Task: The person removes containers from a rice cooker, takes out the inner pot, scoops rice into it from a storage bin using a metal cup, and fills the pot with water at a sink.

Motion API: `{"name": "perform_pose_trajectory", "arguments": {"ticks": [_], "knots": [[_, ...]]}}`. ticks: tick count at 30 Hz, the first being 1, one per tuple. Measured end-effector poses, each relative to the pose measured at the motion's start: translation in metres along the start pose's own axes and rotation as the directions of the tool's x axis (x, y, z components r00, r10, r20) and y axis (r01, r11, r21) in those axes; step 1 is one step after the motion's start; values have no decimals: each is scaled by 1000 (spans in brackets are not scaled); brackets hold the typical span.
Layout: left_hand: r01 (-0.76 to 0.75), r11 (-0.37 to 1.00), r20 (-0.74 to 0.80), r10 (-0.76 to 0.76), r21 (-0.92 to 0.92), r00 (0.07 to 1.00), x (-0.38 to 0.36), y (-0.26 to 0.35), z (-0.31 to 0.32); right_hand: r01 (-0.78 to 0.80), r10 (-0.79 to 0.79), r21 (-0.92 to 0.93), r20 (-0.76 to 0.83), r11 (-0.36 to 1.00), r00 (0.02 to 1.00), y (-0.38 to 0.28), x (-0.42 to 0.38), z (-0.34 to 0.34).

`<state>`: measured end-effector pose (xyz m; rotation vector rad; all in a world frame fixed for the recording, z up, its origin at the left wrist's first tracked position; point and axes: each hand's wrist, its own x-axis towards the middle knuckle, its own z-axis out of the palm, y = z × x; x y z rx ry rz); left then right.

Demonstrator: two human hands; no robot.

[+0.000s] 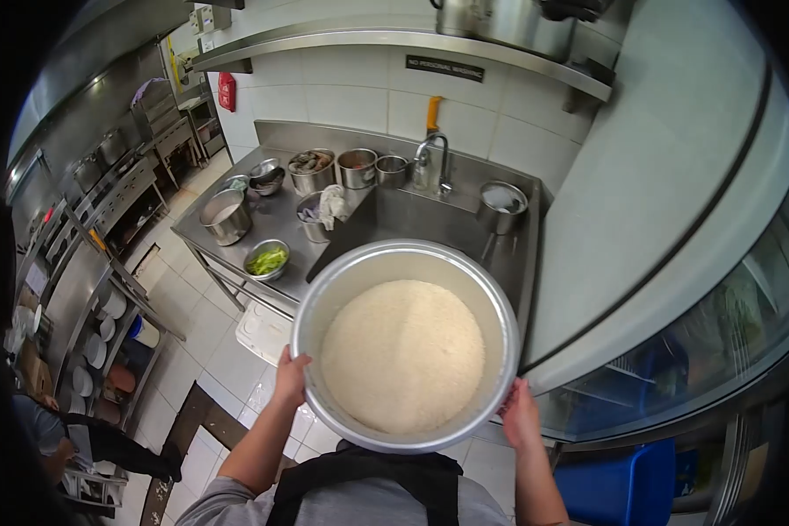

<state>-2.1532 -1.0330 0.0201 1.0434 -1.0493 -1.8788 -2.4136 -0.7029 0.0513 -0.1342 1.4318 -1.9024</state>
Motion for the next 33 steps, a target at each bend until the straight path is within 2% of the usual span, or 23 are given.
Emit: {"name": "perform_pose_trajectory", "arguments": {"ticks": [4, 6, 8, 13, 15, 18, 25, 33], "knots": [[34, 997, 43, -37, 63, 998, 39, 20, -20, 27, -36, -67, -140, 997, 989, 6, 31, 40], [36, 987, 130, -57, 153, 990, 56, 39, -24, 26, -41, -80, -193, 996, 980, 3, 48, 53], [48, 985, 150, -73, 165, 986, 75, 45, -32, 68, -121, -209, -257, 976, 959, 6, 68, 63], [26, 985, 232, -66, 171, 971, 133, 60, -32, 203, -273, -235, -319, 951, 908, 18, 104, 86], [65, 983, 270, -110, 173, 957, 162, 70, -21, 202, -278, -240, -345, 950, 897, 18, 118, 95], [12, 987, 310, -61, 159, 949, 217, 70, -4, 227, -302, -238, -354, 945, 885, 3, 159, 106], [-19, 976, 245, -36, 217, 969, 344, 103, 65, 245, -296, -189, -325, 951, 898, -29, 316, 134], [-48, 938, 114, 9, 344, 993, 459, 113, 75, 240, -270, -146, -248, 960, 930, -57, 460, 186]]}}
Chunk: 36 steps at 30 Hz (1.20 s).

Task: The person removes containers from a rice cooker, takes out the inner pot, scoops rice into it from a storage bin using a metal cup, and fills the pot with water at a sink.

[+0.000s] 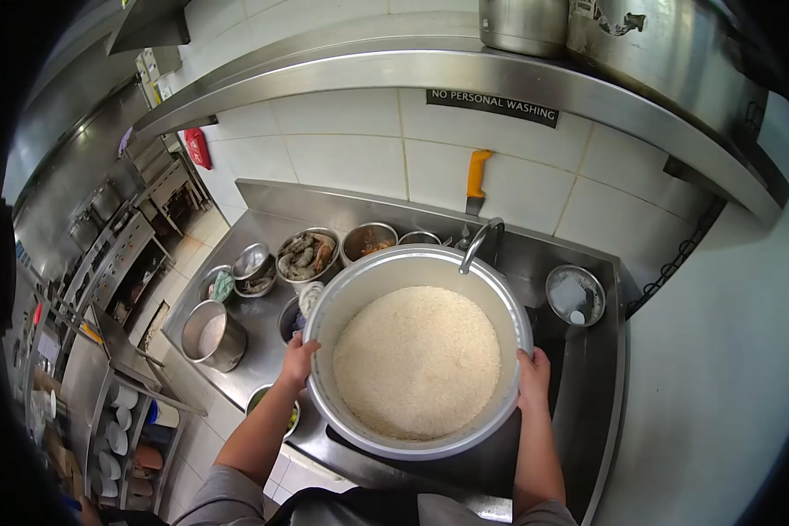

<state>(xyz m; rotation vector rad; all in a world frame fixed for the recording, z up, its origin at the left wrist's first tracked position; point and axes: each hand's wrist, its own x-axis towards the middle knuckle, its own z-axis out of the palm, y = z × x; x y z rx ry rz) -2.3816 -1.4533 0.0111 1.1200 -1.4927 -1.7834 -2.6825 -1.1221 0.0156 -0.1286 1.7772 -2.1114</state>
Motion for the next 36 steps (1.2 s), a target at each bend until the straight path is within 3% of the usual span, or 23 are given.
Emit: {"name": "perform_pose_trajectory", "arguments": {"ticks": [8, 10, 13, 15, 16, 17, 19, 20, 22, 25, 29, 31, 33, 35, 36], "knots": [[-13, 999, -182, 21, 47, 983, 25, 16, -41, -134, 132, 208, 25, 969, 991, 14, 45, 76], [-31, 999, -204, 38, 35, 978, 24, 17, -56, -180, 142, 278, 151, 944, 978, 18, 59, 100], [-57, 998, -282, 63, 28, 957, 27, 3, -88, -248, 202, 361, 161, 899, 966, 18, 78, 141], [-64, 997, -326, 76, 49, 942, 26, -5, -103, -207, 153, 297, 193, 932, 969, 32, 104, 158], [-68, 996, -370, 82, 51, 925, 24, -7, -109, -195, 176, 324, 89, 926, 980, 20, 100, 176], [-71, 996, -416, 87, 53, 905, 19, -5, -108, -107, 94, 273, 61, 956, 994, 24, 103, 187], [-109, 994, -459, 111, 32, 882, 12, -8, -107, 42, -56, 98, 144, 994, 988, 38, 121, 208], [-106, 994, -465, 111, 39, 879, 11, -11, -108, 43, -58, 99, 153, 994, 987, 39, 126, 211], [-106, 993, -477, 116, 49, 871, 6, -10, -110, 113, -69, -104, 356, 988, 932, 37, 127, 216], [-133, 990, -475, 95, -47, 875, -5, -7, -98, 79, 8, -207, 390, 975, 921, 37, 107, 200], [-84, 996, -468, 90, 32, 879, -29, 7, -86, -86, 91, -31, 239, 996, 967, 40, 51, 152], [-29, 998, -342, 44, 48, 939, -34, 7, -85, -125, 111, 90, 155, 988, 982, 43, 20, 121], [-24, 999, -339, 34, 36, 940, -32, 4, -73, -110, 100, 101, 98, 989, 990, 45, 6, 91], [-28, 997, -291, 47, 70, 956, -26, 9, -54, -107, 114, 100, -64, 989, 991, 40, 7, 76], [-33, 998, -266, 45, 49, 963, -18, 8, -46, -86, 86, 91, 10, 992, 996, 29, 14, 71]]}}
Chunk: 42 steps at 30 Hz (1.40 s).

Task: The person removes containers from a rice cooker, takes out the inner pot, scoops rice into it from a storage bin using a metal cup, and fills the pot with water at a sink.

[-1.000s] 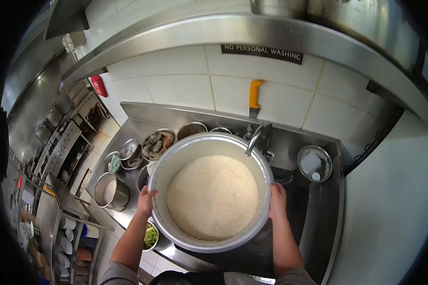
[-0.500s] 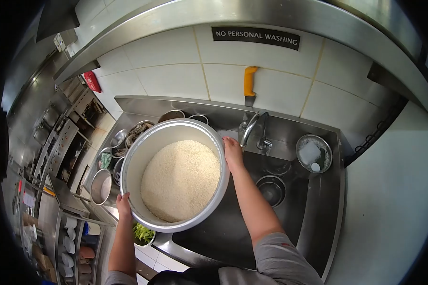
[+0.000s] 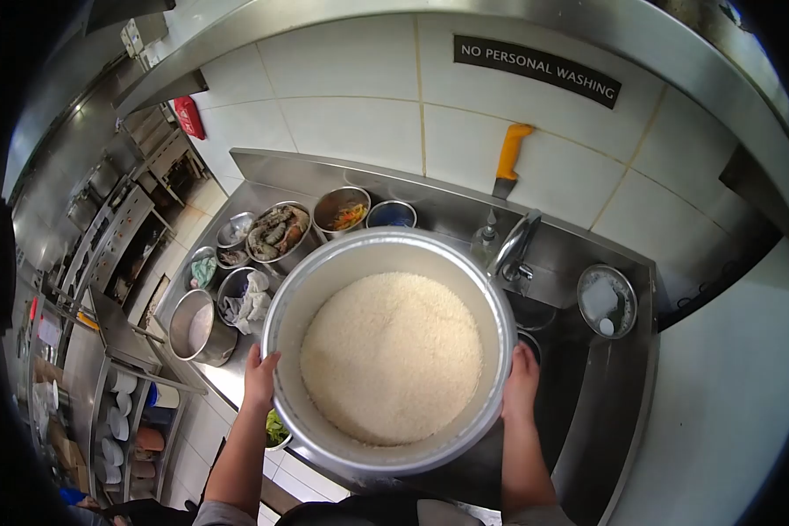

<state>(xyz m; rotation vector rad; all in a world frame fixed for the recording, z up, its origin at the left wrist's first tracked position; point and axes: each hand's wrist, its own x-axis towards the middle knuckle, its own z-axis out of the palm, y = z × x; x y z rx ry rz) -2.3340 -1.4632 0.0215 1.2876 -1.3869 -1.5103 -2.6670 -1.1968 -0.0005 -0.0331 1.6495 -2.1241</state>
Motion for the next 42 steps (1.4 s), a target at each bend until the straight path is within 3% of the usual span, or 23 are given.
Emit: {"name": "perform_pose_trajectory", "arguments": {"ticks": [4, 6, 7, 8, 9, 10, 11, 12, 13, 15, 16, 18, 22, 24, 25, 26, 27, 30, 33, 35, 36, 39, 42], "knots": [[-5, 999, 9, 6, -43, 1000, 23, -2, 34, -2, -2, 68, 56, 998, 998, -22, 53, 3], [-28, 996, -24, 27, -81, 999, 23, -1, 42, -290, 276, 259, 90, 921, 957, -7, 93, 1], [-57, 992, -61, 51, -113, 997, 22, -1, 45, -293, 278, 258, 92, 921, 956, 18, 128, -12], [-59, 992, -63, 52, -108, 997, 21, -2, 46, -1, -1, 24, 83, 1000, 997, 51, 173, -30], [-89, 994, -96, 83, -60, 992, 20, -6, 48, 298, -274, -205, 139, 932, 952, 69, 195, -39], [-117, 993, -129, 115, -13, 985, 17, -6, 48, 294, -270, -203, 139, 934, 953, 73, 193, -42], [-118, 993, -135, 115, -10, 984, 16, -6, 49, 382, -325, -734, 228, 562, 918, 69, 184, -38], [-106, 994, -150, 99, -36, 984, 16, -3, 50, 338, -312, -940, 338, -57, 888, 67, 177, -34], [-96, 993, -166, 85, -63, 982, 16, -1, 51, 346, -309, -937, 345, -54, 886, 76, 185, -41], [-67, 994, -156, 54, -83, 986, 23, -1, 44, 171, -427, -767, 510, -618, 747, 92, 204, -55], [-28, 994, -133, 14, -101, 991, 27, -4, 40, 173, -423, -769, 508, -616, 751, 88, 201, -55], [-35, 995, -134, 22, -95, 991, 36, -11, 32, 209, -249, -812, 395, -545, 884, 59, 186, -46], [-43, 994, -168, 26, -98, 986, 45, -17, 23, 269, -264, -887, 380, -377, 886, 46, 171, -37], [-49, 992, -195, 25, -119, 981, 43, -19, 22, 233, -334, -955, 284, -183, 899, 39, 158, -22], [-48, 991, -202, 22, -126, 979, 39, -19, 23, 241, -334, -952, 293, -190, 896, 31, 156, -21], [-56, 989, -221, 25, -136, 975, 35, -16, 24, 443, -376, -848, 325, 292, 868, 21, 150, -19], [-63, 987, -243, 26, -145, 970, 31, -15, 25, 536, -423, -497, 330, 683, 844, 12, 145, -18], [-111, 973, -325, 41, -200, 945, 17, -17, 39, 599, -517, -396, 303, 696, 801, -45, 83, 35], [-108, 960, -409, -7, -259, 913, 9, -25, 56, 707, -620, -319, 340, 632, 707, -58, 91, 77], [-126, 939, -453, -35, -320, 891, 3, -18, 72, 721, -587, -564, 445, 403, 676, -62, 111, 103], [-136, 937, -468, -33, -323, 883, 3, -17, 77, 629, -492, -499, 392, 596, 777, -65, 118, 120], [-160, 942, -479, -1, -295, 878, 14, -20, 87, 637, -471, -554, 431, 535, 770, -61, 160, 152], [-146, 960, -492, 10, -239, 871, 23, -25, 90, 579, -398, -532, 424, 617, 814, -68, 186, 167]]}}
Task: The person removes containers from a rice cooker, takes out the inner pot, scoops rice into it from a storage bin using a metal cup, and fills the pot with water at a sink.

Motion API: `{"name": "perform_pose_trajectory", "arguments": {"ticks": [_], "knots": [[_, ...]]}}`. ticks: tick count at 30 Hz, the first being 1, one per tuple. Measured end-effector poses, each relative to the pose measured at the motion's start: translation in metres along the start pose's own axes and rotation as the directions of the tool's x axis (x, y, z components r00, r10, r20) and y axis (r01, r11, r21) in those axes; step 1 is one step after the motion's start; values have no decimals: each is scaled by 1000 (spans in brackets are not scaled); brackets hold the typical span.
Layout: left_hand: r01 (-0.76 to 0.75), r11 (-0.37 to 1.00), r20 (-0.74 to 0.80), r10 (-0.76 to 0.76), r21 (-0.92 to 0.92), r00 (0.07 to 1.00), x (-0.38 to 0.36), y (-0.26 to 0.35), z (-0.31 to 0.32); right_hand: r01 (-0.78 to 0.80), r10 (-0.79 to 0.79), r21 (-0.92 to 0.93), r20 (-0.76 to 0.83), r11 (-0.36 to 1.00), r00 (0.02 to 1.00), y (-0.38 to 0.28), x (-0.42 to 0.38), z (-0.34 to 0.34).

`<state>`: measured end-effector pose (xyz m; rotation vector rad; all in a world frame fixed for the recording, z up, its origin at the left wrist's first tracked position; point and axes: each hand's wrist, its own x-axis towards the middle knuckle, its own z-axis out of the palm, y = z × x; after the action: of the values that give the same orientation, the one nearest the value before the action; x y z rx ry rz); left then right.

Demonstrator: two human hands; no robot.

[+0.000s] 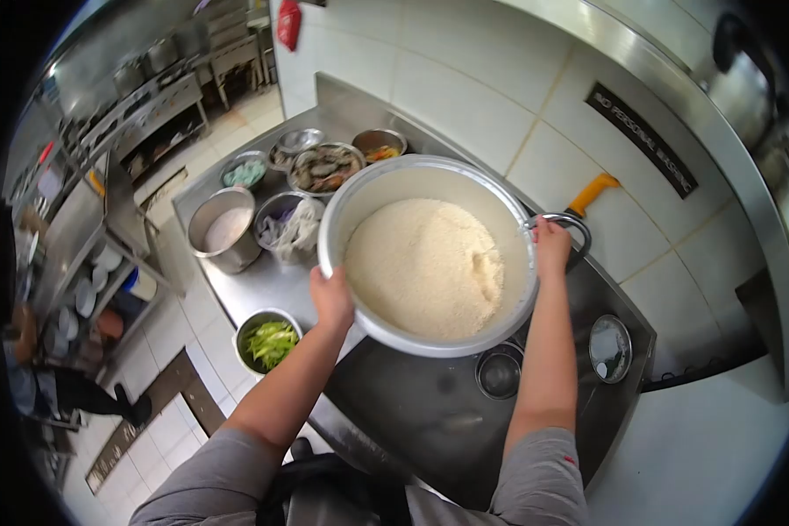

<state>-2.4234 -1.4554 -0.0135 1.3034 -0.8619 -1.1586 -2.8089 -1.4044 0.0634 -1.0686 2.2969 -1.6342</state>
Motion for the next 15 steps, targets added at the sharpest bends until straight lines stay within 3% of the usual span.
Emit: {"name": "perform_pose_trajectory", "arguments": {"ticks": [4, 5, 6, 7, 8, 9, 10, 11, 13, 15], "knots": [[14, 992, -4, -14, 123, 1000, 3, 6, 3, -220, 217, 68, 49, 973, 975, -1, -6, -2], [13, 987, 29, -18, 162, 999, 7, 6, 2, -196, 188, 68, 115, 978, 976, 16, -7, -2], [61, 995, 89, -69, 85, 994, 4, 18, -4, 31, -29, -30, 73, 999, 997, 4, -33, 5], [111, 994, 152, -110, 7, 982, 0, 29, -12, -9, 28, -118, 162, 993, 986, -33, -77, 8], [108, 990, 133, -119, 85, 984, -3, 25, -18, 65, -24, -302, 137, 951, 990, -12, -95, 17], [116, 979, 119, -136, 166, 984, -10, 15, -32, 266, -220, -431, 154, 863, 963, -23, -139, 26], [-28, 986, 210, -8, 167, 978, -30, 18, -62, 440, -404, -542, 191, 716, 894, -54, -201, 37], [-176, 971, 302, 122, 159, 945, -58, 30, -98, 484, -385, -538, 293, 691, 875, -79, -251, 46], [-182, 983, 533, 151, 5, 833, -109, 46, -185, 565, -354, -603, 442, 563, 825, -95, -326, 64], [-115, 993, 817, 64, 3, 573, -136, 24, -279, 601, -344, -669, 493, 437, 799, -115, -382, 80]]}}
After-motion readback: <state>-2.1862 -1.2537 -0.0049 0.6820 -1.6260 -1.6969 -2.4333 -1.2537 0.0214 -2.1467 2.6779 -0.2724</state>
